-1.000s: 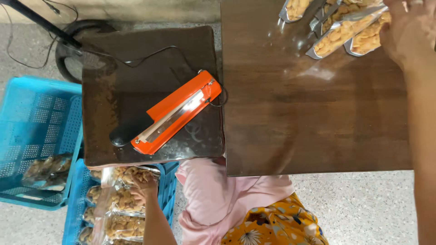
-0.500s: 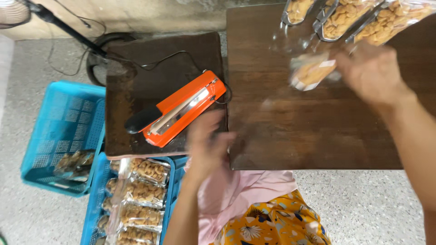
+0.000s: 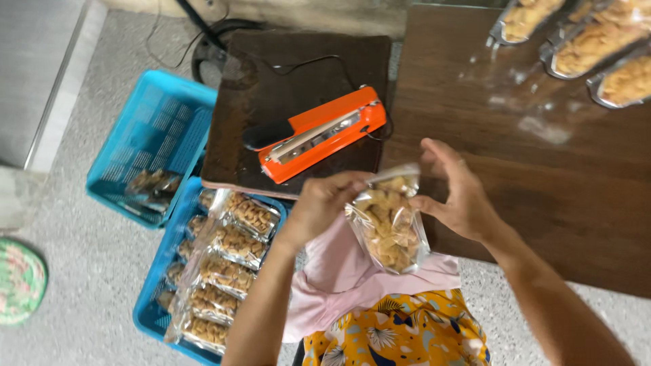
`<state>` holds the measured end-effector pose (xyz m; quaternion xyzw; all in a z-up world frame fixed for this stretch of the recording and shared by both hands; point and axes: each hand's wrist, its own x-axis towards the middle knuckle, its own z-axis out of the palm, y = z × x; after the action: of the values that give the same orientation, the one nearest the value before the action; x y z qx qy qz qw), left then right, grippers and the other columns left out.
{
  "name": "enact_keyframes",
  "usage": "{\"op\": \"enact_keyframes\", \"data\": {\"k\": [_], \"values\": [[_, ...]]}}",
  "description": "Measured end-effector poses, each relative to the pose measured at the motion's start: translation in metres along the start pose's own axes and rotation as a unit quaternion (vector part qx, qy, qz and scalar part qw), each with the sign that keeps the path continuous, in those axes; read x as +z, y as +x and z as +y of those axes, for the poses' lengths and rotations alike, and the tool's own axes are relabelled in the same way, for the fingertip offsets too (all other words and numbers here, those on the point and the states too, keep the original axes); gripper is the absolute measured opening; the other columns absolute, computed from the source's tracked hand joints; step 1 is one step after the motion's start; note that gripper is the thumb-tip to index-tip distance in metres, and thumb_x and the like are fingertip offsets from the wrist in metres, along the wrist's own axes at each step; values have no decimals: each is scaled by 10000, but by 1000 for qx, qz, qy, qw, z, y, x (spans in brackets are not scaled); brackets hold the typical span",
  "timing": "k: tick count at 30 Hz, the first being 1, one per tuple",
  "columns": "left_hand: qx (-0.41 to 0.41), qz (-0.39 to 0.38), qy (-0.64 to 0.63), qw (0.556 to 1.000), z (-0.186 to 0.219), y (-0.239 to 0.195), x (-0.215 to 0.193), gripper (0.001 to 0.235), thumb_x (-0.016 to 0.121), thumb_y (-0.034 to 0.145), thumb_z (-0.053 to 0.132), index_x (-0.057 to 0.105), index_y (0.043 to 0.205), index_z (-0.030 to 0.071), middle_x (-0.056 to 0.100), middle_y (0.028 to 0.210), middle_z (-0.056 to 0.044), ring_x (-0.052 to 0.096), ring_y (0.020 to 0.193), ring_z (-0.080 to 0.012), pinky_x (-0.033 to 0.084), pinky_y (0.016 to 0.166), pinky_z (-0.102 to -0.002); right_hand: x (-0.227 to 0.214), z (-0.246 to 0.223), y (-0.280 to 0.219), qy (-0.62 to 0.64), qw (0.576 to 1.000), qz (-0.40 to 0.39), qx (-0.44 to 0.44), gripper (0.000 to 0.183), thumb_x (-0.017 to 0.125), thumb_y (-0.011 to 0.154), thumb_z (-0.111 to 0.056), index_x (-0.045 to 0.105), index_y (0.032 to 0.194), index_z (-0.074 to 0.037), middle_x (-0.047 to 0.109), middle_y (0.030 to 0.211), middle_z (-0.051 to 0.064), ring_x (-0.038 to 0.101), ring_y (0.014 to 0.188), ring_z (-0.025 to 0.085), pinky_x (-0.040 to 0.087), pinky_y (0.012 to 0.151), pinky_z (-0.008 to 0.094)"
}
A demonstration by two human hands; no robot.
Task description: The person repeatedly picks up clear plastic bags filled with snacks from a blue basket, places them into an orange heat sealer on a table, and then returns the sealed bags to the basket. This process is repeated for multiple packages.
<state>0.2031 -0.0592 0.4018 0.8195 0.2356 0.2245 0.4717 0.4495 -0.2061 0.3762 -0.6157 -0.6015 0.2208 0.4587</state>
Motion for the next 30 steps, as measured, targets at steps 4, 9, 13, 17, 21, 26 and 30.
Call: {"op": "enact_keyframes", "data": {"k": [4, 9, 13, 17, 21, 26, 30], "values": [[-214, -23, -184, 959, -40, 5, -20, 299, 606, 1022, 255, 706, 1219, 54, 714, 879, -51, 687, 766, -105, 601, 638, -265, 54, 46, -13, 377, 890, -203, 157, 1025, 782, 855, -419, 206, 1612, -36, 420, 1569, 133, 427, 1442, 218, 415, 1165, 393], [-199, -42, 66, 977, -80, 21, -41, 368, 520, 1164, 355, 753, 1287, 98, 560, 698, -188, 583, 690, -215, 503, 641, -356, 83, 44, -20, 438, 848, -193, 228, 932, 796, 872, -305, 275, 1584, -5, 529, 1451, 145, 522, 1322, 232, 441, 1120, 392], [-50, 238, 168, 955, -99, 54, -76, 213, 559, 1116, 222, 695, 1195, 79, 728, 927, -145, 732, 905, -327, 570, 765, -398, 93, 37, 3, 386, 843, -159, 338, 898, 760, 860, -343, 338, 1586, -24, 587, 1446, 142, 579, 1292, 217, 468, 1074, 367], [-50, 232, 388, 891, -120, 106, -100, 180, 575, 1058, 222, 695, 1119, 103, 742, 981, -114, 683, 971, -358, 527, 825, -489, 116, 39, 41, 412, 782, -145, 445, 872, 757, 818, -357, 368, 1535, -48, 631, 1354, 161, 660, 1189, 258, 567, 967, 424], [-106, 161, 530, 826, -157, 123, -105, 210, 575, 1010, 295, 690, 995, 120, 751, 919, -82, 689, 949, -342, 476, 925, -569, 137, 42, 66, 468, 729, -124, 484, 842, 785, 803, -330, 350, 1478, -77, 618, 1338, 171, 673, 1141, 272, 603, 922, 456], [-174, 144, 507, 832, -181, 117, -101, 271, 520, 1019, 347, 693, 988, 141, 752, 904, -78, 702, 926, -322, 417, 982, -607, 149, 45, 80, 494, 731, -159, 443, 761, 779, 838, -318, 416, 1452, -53, 633, 1339, 175, 704, 1136, 250, 623, 934, 429], [-224, 132, 421, 869, -183, 109, -97, 343, 454, 1062, 385, 686, 1031, 134, 748, 911, -106, 707, 915, -330, 450, 945, -538, 154, 46, 86, 494, 725, -152, 454, 686, 750, 862, -291, 444, 1425, -48, 658, 1303, 167, 713, 1113, 252, 627, 920, 429]]}}
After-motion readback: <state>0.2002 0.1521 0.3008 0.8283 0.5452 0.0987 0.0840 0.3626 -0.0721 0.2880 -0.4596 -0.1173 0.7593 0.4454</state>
